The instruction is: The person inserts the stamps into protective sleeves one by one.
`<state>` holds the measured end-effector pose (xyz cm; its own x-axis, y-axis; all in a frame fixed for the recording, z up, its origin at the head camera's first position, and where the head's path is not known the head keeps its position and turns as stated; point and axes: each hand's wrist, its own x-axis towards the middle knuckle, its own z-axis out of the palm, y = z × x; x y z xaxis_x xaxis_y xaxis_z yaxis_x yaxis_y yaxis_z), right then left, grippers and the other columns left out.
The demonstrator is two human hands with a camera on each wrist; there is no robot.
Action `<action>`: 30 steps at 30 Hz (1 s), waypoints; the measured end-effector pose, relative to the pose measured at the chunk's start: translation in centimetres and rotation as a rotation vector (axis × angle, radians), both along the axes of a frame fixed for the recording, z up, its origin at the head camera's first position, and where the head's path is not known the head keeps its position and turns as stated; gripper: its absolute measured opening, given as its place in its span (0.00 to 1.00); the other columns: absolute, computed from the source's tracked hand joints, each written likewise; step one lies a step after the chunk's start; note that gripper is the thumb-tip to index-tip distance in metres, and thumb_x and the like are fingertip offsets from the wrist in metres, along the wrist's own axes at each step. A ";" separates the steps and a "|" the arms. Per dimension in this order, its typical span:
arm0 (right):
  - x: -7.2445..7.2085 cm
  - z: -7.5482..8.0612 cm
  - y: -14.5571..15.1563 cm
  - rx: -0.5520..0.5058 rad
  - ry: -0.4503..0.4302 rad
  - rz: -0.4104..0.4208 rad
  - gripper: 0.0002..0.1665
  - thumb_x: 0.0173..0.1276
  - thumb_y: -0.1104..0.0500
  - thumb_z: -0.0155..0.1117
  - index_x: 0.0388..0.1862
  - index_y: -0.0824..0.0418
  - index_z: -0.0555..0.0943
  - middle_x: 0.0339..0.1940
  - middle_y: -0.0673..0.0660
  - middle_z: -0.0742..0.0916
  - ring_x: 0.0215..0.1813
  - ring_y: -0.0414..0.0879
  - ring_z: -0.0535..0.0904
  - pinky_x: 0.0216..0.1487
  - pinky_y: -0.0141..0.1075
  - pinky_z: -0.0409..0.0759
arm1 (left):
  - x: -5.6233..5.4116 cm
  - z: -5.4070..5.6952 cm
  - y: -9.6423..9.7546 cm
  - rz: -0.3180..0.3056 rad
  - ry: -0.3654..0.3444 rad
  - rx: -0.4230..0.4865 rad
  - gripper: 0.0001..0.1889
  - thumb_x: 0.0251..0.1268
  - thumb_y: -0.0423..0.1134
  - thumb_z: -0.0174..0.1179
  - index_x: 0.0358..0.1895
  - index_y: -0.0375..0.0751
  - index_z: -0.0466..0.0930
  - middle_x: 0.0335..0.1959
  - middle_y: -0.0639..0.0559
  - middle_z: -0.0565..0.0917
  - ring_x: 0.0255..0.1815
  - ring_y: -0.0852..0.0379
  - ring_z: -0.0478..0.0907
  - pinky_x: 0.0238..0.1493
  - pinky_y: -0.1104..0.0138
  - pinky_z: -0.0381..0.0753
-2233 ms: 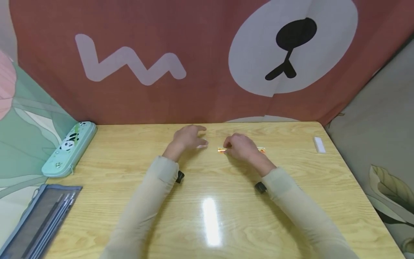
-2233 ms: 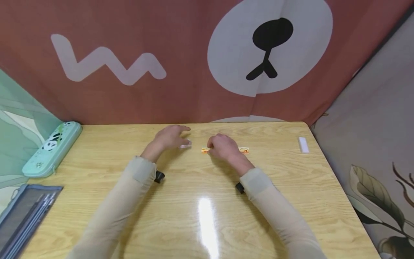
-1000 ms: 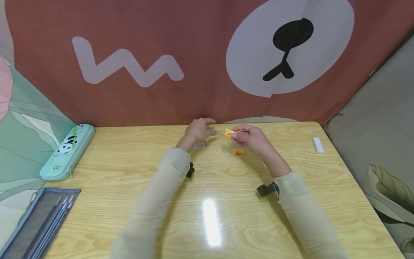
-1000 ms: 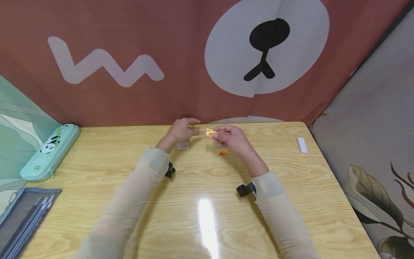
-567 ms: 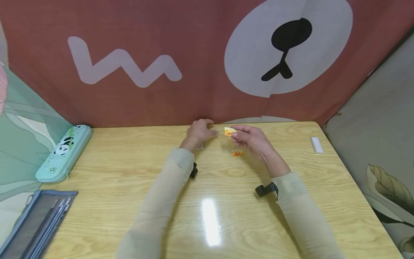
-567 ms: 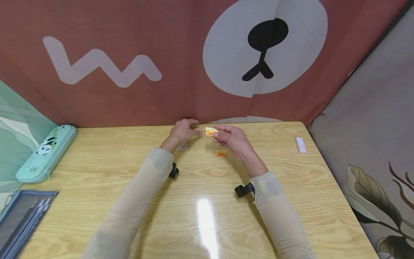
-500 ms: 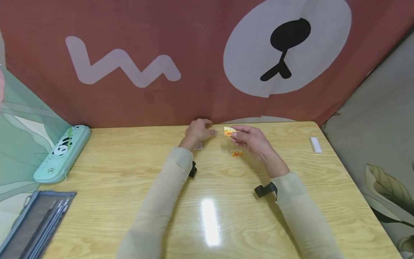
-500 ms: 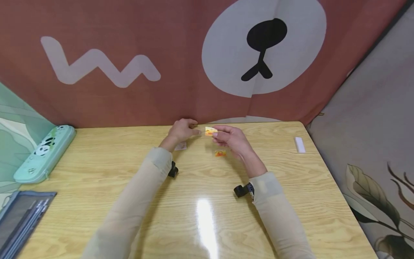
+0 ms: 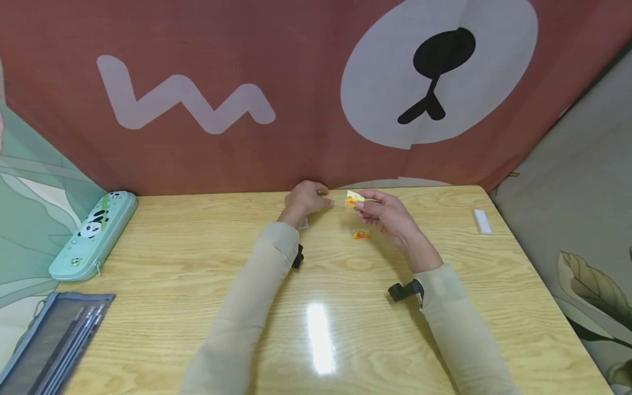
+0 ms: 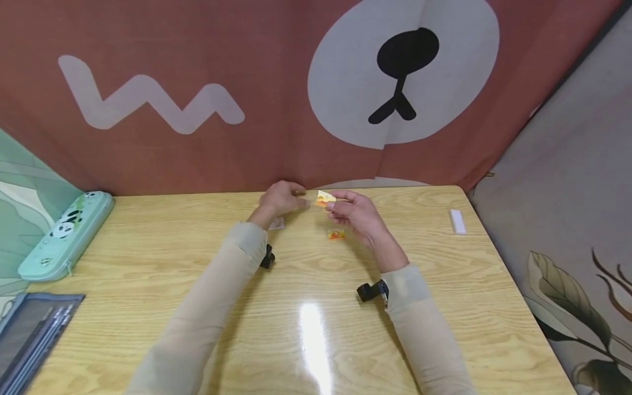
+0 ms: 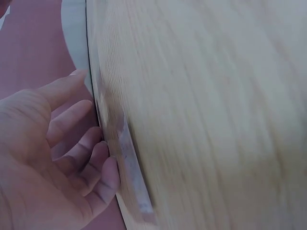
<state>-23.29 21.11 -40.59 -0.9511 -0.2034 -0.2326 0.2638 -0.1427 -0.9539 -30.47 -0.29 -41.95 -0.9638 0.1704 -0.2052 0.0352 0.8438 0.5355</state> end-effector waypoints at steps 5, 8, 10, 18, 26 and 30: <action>0.0 -0.2 0.1 0.007 -0.011 0.009 0.16 0.76 0.66 0.59 0.60 0.60 0.73 0.31 0.46 0.89 0.33 0.37 0.85 0.39 0.27 0.85 | 0.3 -0.2 0.4 -0.022 0.001 -0.073 0.21 0.65 0.56 0.67 0.61 0.64 0.82 0.66 0.56 0.77 0.69 0.50 0.72 0.63 0.49 0.74; 0.0 -0.2 0.0 0.012 -0.009 0.014 0.17 0.76 0.65 0.59 0.61 0.61 0.73 0.31 0.46 0.89 0.33 0.37 0.84 0.39 0.28 0.85 | 0.4 -0.4 0.7 -0.017 0.010 -0.086 0.17 0.65 0.54 0.68 0.56 0.64 0.84 0.63 0.56 0.77 0.66 0.51 0.73 0.62 0.49 0.75; 0.1 -0.2 0.0 0.013 -0.004 0.016 0.18 0.76 0.65 0.59 0.63 0.61 0.72 0.31 0.46 0.89 0.33 0.37 0.84 0.39 0.28 0.84 | 0.5 -0.4 0.8 -0.013 0.019 -0.090 0.14 0.65 0.53 0.68 0.52 0.63 0.85 0.60 0.57 0.78 0.64 0.53 0.73 0.61 0.49 0.76; 0.3 -0.1 -0.1 0.010 0.004 0.020 0.16 0.76 0.65 0.59 0.60 0.60 0.73 0.30 0.46 0.88 0.32 0.37 0.84 0.37 0.28 0.83 | 0.5 -0.3 0.9 -0.015 0.010 -0.066 0.03 0.67 0.49 0.67 0.37 0.59 0.86 0.48 0.62 0.85 0.51 0.57 0.79 0.57 0.51 0.77; 0.3 -0.1 0.2 -0.009 0.000 0.010 0.15 0.76 0.65 0.60 0.58 0.59 0.74 0.31 0.46 0.88 0.33 0.37 0.85 0.40 0.28 0.85 | 1.3 0.3 -0.4 -0.012 -0.003 0.225 0.05 0.65 0.39 0.66 0.42 0.48 0.85 0.38 0.53 0.86 0.35 0.54 0.79 0.39 0.62 0.79; 0.3 -0.2 0.3 -0.031 0.004 0.017 0.15 0.76 0.66 0.59 0.58 0.59 0.74 0.30 0.47 0.89 0.34 0.37 0.86 0.40 0.29 0.86 | 1.9 0.8 -1.3 0.022 -0.118 0.525 0.12 0.67 0.33 0.63 0.53 0.41 0.81 0.40 0.46 0.86 0.41 0.47 0.85 0.45 0.59 0.85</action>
